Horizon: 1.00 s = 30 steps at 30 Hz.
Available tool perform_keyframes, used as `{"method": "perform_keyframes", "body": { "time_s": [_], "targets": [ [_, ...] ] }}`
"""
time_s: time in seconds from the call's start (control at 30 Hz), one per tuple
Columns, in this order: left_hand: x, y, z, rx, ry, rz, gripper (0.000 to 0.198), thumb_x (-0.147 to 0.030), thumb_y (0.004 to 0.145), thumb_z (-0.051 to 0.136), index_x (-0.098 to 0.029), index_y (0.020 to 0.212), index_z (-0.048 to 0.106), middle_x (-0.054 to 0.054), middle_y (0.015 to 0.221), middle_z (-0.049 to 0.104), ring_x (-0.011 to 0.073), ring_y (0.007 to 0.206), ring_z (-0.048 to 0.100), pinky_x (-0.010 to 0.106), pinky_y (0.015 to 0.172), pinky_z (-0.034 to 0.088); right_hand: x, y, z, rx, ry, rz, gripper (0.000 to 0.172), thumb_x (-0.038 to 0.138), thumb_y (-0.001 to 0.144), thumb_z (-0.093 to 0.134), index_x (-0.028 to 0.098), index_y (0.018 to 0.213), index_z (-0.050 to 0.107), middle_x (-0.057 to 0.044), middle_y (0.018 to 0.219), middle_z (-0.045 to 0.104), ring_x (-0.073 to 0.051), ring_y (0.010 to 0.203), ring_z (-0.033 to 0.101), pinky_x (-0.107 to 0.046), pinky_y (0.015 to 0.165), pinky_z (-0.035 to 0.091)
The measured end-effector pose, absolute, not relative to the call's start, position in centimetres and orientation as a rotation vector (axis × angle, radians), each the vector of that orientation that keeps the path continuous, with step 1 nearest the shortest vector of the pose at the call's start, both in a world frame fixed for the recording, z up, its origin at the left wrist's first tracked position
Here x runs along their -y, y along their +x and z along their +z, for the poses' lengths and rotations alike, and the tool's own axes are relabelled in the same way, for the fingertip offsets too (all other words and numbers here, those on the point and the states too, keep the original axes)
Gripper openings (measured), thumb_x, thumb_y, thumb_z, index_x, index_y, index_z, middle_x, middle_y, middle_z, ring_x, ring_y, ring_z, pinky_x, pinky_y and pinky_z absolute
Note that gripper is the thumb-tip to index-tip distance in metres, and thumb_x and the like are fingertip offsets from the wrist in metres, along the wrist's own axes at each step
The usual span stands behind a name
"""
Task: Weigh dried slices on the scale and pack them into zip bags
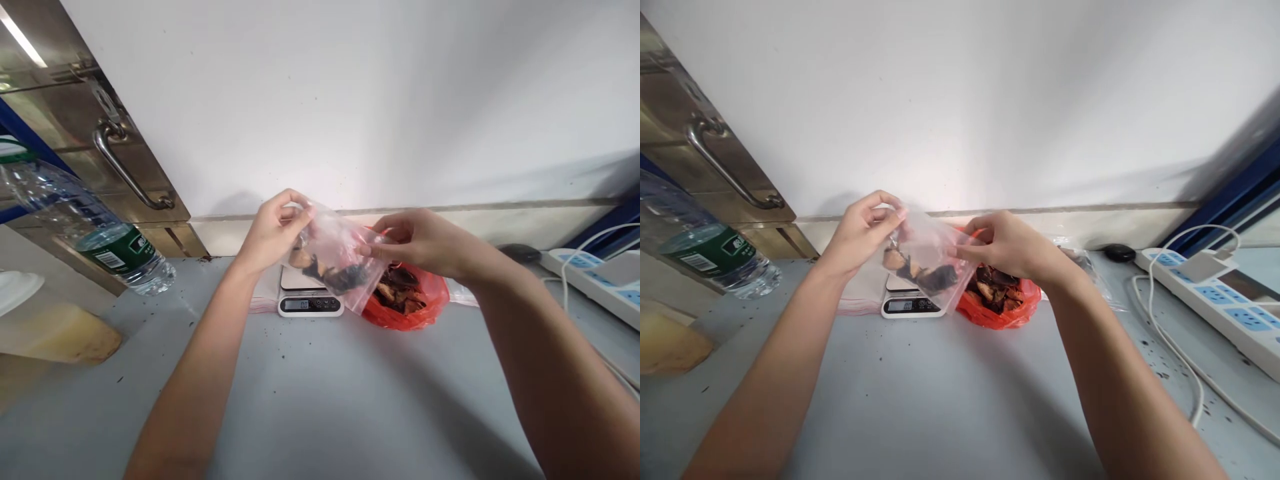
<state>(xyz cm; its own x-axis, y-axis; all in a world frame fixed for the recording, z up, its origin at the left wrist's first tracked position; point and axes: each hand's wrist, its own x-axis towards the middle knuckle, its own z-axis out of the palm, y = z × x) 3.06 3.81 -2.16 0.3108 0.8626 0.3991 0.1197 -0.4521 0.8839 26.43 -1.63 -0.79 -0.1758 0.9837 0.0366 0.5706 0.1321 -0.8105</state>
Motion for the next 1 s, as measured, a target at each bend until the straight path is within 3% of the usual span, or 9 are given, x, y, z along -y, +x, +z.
{"method": "perform_keyframes", "body": {
  "time_s": [0.07,0.27,0.4,0.5,0.63,0.73,0.9,1.0],
  "targets": [
    [-4.3,2.3,-2.3,-0.991,1.718,1.269,0.015,-0.025,0.09,0.069,-0.021,0.085,0.055,-0.002,0.065,0.066,0.0139,0.062,0.069,0.02,0.053,0.048,1.2,26.6,-1.2,1.843,-1.486,0.985,0.051,0.066,0.065,0.081,0.02,0.06,0.059,0.002,0.058,0.05,-0.011,0.055,0.039,-0.03,0.053,0.029],
    [-5.5,1.2,-3.5,-1.275,1.596,1.244,0.012,-0.015,0.093,0.059,-0.023,0.088,0.052,-0.006,0.06,0.06,0.0126,0.054,0.063,0.022,0.056,0.05,0.6,25.2,-1.8,1.728,-1.399,1.276,0.048,0.061,0.056,0.088,0.02,0.061,0.064,0.003,0.058,0.053,-0.01,0.055,0.038,-0.03,0.053,0.028],
    [-5.6,1.6,-4.2,-1.496,1.823,1.374,0.026,-0.008,0.08,0.069,-0.023,0.098,0.058,-0.001,0.084,0.068,0.0154,0.073,0.067,0.028,0.07,0.054,0.2,24.2,-2.2,1.739,-1.407,1.235,0.054,0.066,0.051,0.087,0.02,0.056,0.06,0.004,0.056,0.048,-0.011,0.055,0.039,-0.03,0.054,0.029],
    [-4.9,2.1,-4.0,-1.293,2.163,1.168,0.01,-0.02,0.081,0.073,-0.02,0.084,0.064,0.002,0.085,0.069,0.0172,0.08,0.066,0.03,0.076,0.053,0.0,23.9,-2.5,1.769,-1.409,1.146,0.059,0.07,0.051,0.086,0.021,0.052,0.053,0.006,0.053,0.042,-0.01,0.055,0.036,-0.031,0.055,0.029],
    [-3.7,2.7,-3.4,-0.857,2.229,0.584,0.022,-0.038,0.087,0.071,-0.018,0.077,0.071,0.003,0.074,0.073,0.016,0.067,0.064,0.028,0.064,0.049,0.0,23.6,-2.7,1.727,-1.358,1.097,0.059,0.072,0.055,0.084,0.021,0.052,0.055,0.007,0.05,0.039,-0.009,0.053,0.034,-0.03,0.054,0.027],
    [-3.5,2.8,-3.4,-0.811,2.248,0.572,0.021,-0.035,0.088,0.067,-0.018,0.076,0.073,0.003,0.073,0.074,0.0159,0.066,0.064,0.028,0.062,0.047,0.1,23.4,-2.8,1.674,-1.3,1.129,0.056,0.067,0.054,0.088,0.021,0.05,0.056,0.007,0.05,0.042,-0.009,0.053,0.035,-0.03,0.055,0.029],
    [-3.7,2.7,-3.5,-0.755,2.219,0.566,0.019,-0.031,0.089,0.065,-0.018,0.084,0.078,0.005,0.08,0.078,0.0174,0.07,0.068,0.028,0.063,0.051,0.1,23.3,-3.1,1.657,-1.191,1.229,0.049,0.062,0.055,0.091,0.019,0.056,0.067,0.001,0.059,0.061,-0.012,0.058,0.048,-0.032,0.061,0.037],
    [-3.7,2.5,-3.4,-0.718,2.187,0.552,0.02,-0.031,0.09,0.065,-0.018,0.085,0.079,0.006,0.083,0.079,0.0182,0.072,0.071,0.028,0.064,0.053,0.1,23.3,-3.1,1.661,-1.139,1.26,0.046,0.058,0.057,0.092,0.018,0.057,0.068,0.001,0.059,0.061,-0.012,0.059,0.049,-0.032,0.063,0.039]
  ]
}}
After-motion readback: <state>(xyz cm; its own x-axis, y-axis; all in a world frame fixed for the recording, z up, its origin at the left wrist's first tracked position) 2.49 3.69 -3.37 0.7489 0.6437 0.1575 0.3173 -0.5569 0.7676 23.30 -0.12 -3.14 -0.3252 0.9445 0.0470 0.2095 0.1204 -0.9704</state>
